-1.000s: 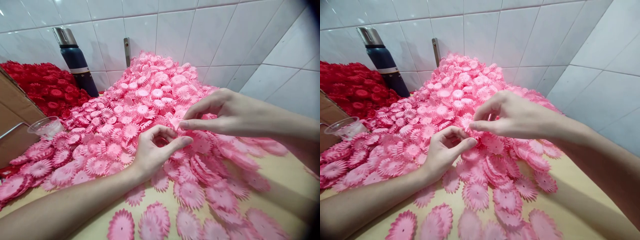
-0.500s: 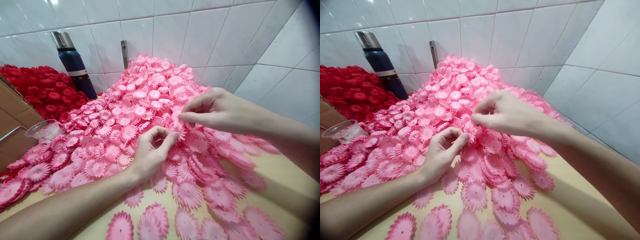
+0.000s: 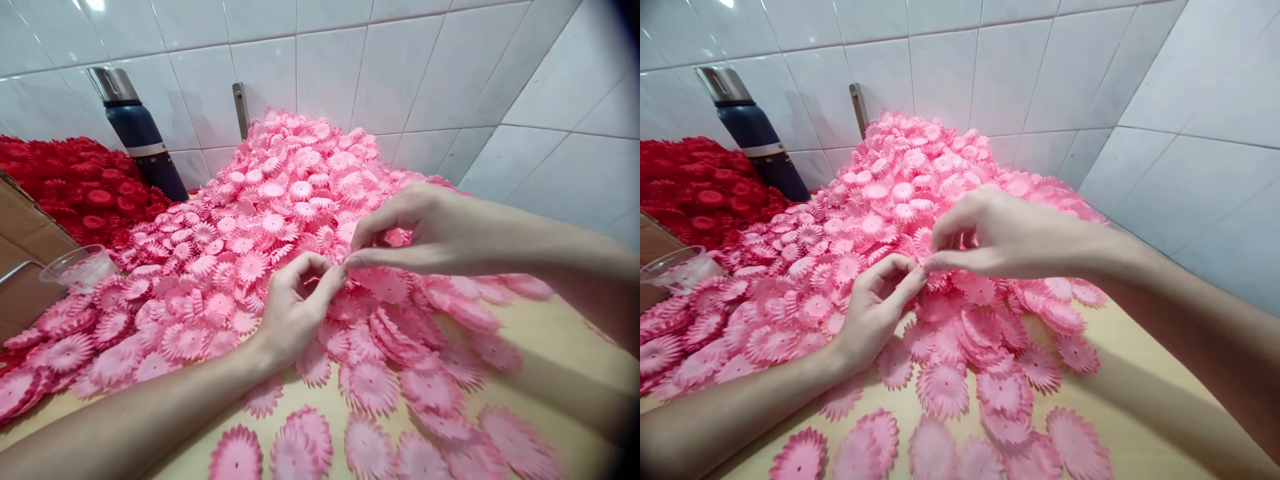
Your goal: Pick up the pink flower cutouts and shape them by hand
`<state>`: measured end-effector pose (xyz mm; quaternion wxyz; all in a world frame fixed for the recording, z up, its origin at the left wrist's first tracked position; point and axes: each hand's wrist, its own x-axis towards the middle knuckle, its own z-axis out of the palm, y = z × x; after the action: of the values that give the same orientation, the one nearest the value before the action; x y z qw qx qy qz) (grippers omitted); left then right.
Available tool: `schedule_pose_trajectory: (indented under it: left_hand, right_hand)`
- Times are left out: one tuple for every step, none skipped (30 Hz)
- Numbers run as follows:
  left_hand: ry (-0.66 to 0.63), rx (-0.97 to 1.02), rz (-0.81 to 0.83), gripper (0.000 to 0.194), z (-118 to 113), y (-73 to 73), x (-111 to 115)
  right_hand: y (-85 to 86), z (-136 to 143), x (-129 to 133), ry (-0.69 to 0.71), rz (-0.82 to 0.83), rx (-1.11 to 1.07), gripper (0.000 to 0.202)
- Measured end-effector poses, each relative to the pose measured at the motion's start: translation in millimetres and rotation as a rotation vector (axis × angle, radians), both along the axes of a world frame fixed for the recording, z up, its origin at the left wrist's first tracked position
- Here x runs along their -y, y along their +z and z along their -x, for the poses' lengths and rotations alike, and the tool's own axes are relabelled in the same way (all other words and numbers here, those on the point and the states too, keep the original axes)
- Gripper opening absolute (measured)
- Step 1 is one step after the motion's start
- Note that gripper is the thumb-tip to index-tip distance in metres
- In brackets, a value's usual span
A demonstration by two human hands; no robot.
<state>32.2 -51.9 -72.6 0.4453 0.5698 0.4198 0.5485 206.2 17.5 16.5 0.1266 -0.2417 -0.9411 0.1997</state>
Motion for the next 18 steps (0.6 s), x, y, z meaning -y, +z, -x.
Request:
schedule_pose_trajectory:
  left_hand:
    - [-0.013, 0.001, 0.015, 0.021, 0, -0.1, 1]
    - [-0.025, 0.007, 0.026, 0.022, 0, -0.2, 2]
    - [-0.036, 0.017, 0.033, 0.022, 1, -0.2, 3]
    - [-0.041, 0.023, 0.032, 0.022, 1, -0.2, 4]
    - [-0.039, 0.021, 0.022, 0.021, 1, -0.3, 5]
    - [-0.033, 0.01, 0.003, 0.021, 2, -0.5, 6]
    - [-0.03, -0.008, -0.018, 0.021, 2, -0.7, 7]
    - [-0.03, -0.024, -0.033, 0.021, 1, -0.9, 6]
    - [-0.031, -0.031, -0.04, 0.02, 1, -1.3, 6]
    - [-0.026, -0.024, -0.04, 0.019, 1, -1.6, 4]
    - [-0.009, -0.002, -0.031, 0.015, 0, -2.0, 2]
    - [0.03, 0.023, -0.025, 0.011, 0, -2.3, -1]
    - [0.08, 0.047, -0.024, 0.008, -1, -2.6, -4]
    - [0.126, 0.065, -0.029, 0.009, -1, -2.9, -6]
    - [0.154, 0.072, -0.035, 0.012, -1, -3.2, -8]
    - [0.163, 0.068, -0.038, 0.011, -1, -3.5, -9]
    - [0.152, 0.06, -0.038, 0.007, 0, -4.0, -9]
    - [0.13, 0.05, -0.034, 0.003, 1, -4.5, -9]
  right_hand:
    - [-0.3, 0, -1, -0.037, -0.03, -0.036, 0.021]
    - [-0.2, -1, -2, -0.08, -0.065, -0.069, 0.022]
    - [0.2, -2, -3, -0.13, -0.102, -0.097, 0.022]
    - [1.1, -4, -5, -0.184, -0.137, -0.119, 0.023]
    - [2.5, -6, -7, -0.242, -0.169, -0.149, 0.024]
    - [4.3, -8, -8, -0.316, -0.199, -0.194, 0.024]
    - [6.5, -11, -10, -0.409, -0.225, -0.252, 0.024]
    - [8.9, -14, -12, -0.514, -0.251, -0.321, 0.023]
    - [11.6, -18, -14, -0.616, -0.269, -0.384, 0.022]
    - [14.1, -21, -15, -0.684, -0.275, -0.427, 0.021]
    - [16.4, -24, -15, -0.704, -0.279, -0.45, 0.02]
    - [18.1, -27, -15, -0.682, -0.261, -0.455, 0.019]
    - [19.3, -28, -15, -0.625, -0.239, -0.446, 0.018]
    - [19.7, -29, -14, -0.548, -0.212, -0.42, 0.017]
    - [19.4, -28, -13, -0.462, -0.178, -0.377, 0.016]
    - [18.5, -26, -12, -0.376, -0.143, -0.326, 0.015]
    - [17.0, -23, -10, -0.298, -0.098, -0.292, 0.014]
    - [15.0, -20, -8, -0.228, -0.056, -0.264, 0.013]
